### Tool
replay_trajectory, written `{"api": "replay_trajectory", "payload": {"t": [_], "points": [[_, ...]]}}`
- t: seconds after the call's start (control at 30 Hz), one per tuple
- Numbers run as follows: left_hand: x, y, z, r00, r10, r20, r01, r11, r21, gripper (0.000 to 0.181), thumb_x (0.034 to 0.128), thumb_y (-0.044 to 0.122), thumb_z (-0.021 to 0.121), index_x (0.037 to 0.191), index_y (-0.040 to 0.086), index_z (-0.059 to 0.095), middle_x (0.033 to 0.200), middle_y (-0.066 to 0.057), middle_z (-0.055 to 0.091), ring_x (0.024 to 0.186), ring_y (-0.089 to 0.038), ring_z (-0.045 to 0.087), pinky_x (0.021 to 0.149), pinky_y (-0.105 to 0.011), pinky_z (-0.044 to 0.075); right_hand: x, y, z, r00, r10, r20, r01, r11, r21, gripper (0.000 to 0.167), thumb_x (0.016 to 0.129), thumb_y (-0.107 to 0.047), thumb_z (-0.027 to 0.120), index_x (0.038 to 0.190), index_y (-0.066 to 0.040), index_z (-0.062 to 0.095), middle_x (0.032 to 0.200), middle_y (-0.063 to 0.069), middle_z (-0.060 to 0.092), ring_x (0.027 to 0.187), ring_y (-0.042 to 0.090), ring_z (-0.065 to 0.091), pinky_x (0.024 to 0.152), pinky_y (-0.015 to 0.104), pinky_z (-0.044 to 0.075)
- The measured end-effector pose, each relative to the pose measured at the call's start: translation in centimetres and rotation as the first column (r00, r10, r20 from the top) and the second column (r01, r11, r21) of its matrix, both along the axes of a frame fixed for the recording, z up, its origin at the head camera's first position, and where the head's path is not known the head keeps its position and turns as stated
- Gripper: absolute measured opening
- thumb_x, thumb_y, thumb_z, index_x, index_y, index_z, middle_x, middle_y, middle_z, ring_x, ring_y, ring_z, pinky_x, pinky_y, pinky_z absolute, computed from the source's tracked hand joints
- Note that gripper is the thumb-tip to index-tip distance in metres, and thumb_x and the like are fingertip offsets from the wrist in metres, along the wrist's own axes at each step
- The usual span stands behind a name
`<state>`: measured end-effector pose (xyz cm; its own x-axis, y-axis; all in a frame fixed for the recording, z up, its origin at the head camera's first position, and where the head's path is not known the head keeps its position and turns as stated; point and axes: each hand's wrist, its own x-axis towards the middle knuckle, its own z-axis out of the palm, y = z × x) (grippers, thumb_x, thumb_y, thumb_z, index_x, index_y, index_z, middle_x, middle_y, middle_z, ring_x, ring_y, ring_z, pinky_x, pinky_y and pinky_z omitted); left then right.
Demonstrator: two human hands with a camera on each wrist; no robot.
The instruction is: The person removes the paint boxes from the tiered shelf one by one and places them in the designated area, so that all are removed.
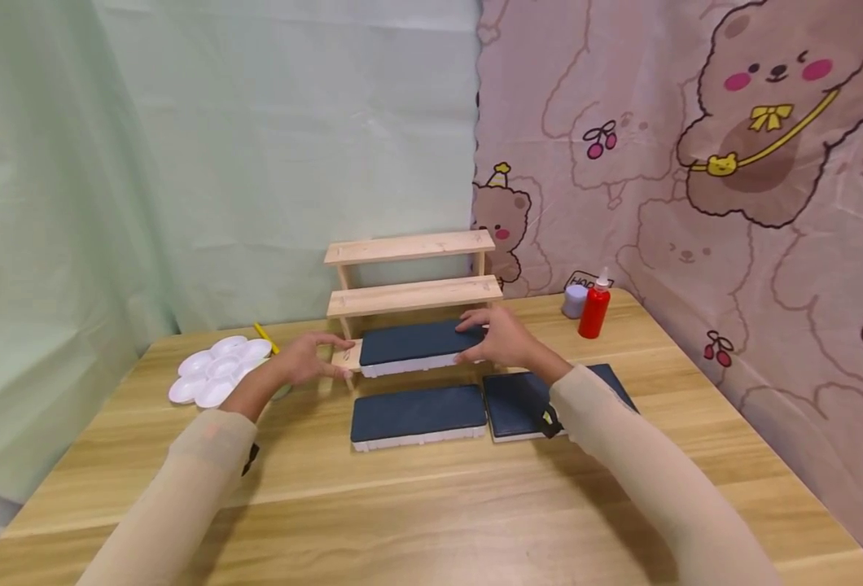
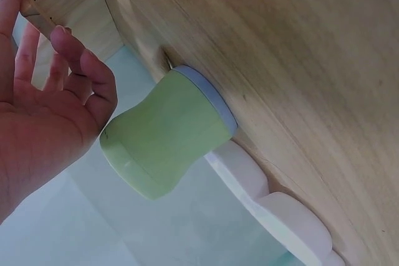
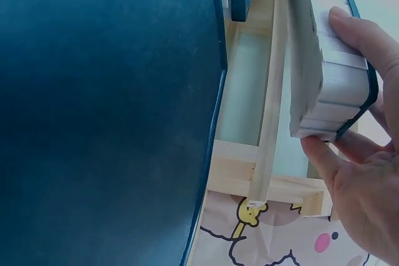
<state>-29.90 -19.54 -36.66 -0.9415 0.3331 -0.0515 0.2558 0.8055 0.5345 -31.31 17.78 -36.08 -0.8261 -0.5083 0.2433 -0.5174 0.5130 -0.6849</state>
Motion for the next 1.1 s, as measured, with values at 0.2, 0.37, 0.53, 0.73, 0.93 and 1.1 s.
{"api": "replay_trajectory", "payload": {"t": [0.2,0.37,0.53,0.73,0.93,1.1], "points": [[0.1,0.0,0.0,1.0,-0.003,0.012,0.003,1.0,0.019,0.063,0.0802,0.033,0.084,0.135,0.011,0.062,0.141,-0.018,0.054,0.136,-0.042,0.04,0.109,-0.057,0.034,0.4,0.1,-0.1,1.0,0.008,-0.015,-0.008,1.0,-0.01,0.051,0.069,-0.022,0.092,0.113,-0.002,0.075,0.132,0.013,0.063,0.127,0.031,0.054,0.101,0.055,0.045],[0.2,-0.1,0.1,1.0,-0.018,0.001,0.018,1.0,0.019,0.062,0.0811,0.032,0.083,0.135,0.009,0.062,0.14,-0.018,0.055,0.135,-0.042,0.041,0.109,-0.057,0.035,1.0,0.0,0.2,1.0,0.02,-0.021,-0.021,1.0,-0.016,0.05,0.069,-0.022,0.092,0.112,-0.002,0.075,0.131,0.012,0.064,0.126,0.031,0.055,0.1,0.054,0.046],[0.3,-0.1,0.0,1.0,-0.007,-0.004,0.007,1.0,0.019,0.061,0.081,0.03,0.084,0.134,0.008,0.063,0.138,-0.019,0.056,0.134,-0.042,0.042,0.109,-0.056,0.035,1.8,-0.2,0.5,0.999,0.033,-0.031,-0.033,0.999,0.003,0.049,0.07,-0.023,0.092,0.112,-0.004,0.075,0.131,0.012,0.064,0.126,0.032,0.056,0.098,0.053,0.048],[0.2,0.1,0.0,1.0,-0.003,0.003,0.003,1.0,0.017,0.062,0.0807,0.031,0.084,0.135,0.011,0.063,0.139,-0.017,0.056,0.135,-0.041,0.042,0.109,-0.055,0.035,2.5,-0.3,0.8,0.998,0.053,-0.041,-0.052,0.999,0.011,0.049,0.07,-0.024,0.092,0.112,-0.004,0.076,0.13,0.012,0.064,0.124,0.033,0.057,0.096,0.054,0.049],[0.2,0.0,0.0,1.0,-0.004,0.011,0.004,0.999,0.032,0.058,0.082,0.024,0.083,0.135,0.01,0.062,0.138,-0.019,0.055,0.135,-0.041,0.041,0.109,-0.056,0.035,3.1,-0.5,0.9,0.998,0.055,-0.025,-0.055,0.998,0.002,0.049,0.07,-0.026,0.092,0.111,-0.005,0.076,0.131,0.012,0.063,0.125,0.033,0.056,0.096,0.054,0.048],[0.1,-0.1,-0.2,1.0,0.004,0.012,-0.004,0.999,0.032,0.055,0.0835,0.018,0.081,0.135,0.01,0.062,0.137,-0.019,0.056,0.134,-0.041,0.042,0.109,-0.056,0.035,3.6,-0.9,1.0,0.999,0.05,0.004,-0.05,0.999,0.002,0.049,0.071,-0.027,0.092,0.112,-0.006,0.076,0.134,0.012,0.062,0.128,0.033,0.054,0.098,0.053,0.047]]}}
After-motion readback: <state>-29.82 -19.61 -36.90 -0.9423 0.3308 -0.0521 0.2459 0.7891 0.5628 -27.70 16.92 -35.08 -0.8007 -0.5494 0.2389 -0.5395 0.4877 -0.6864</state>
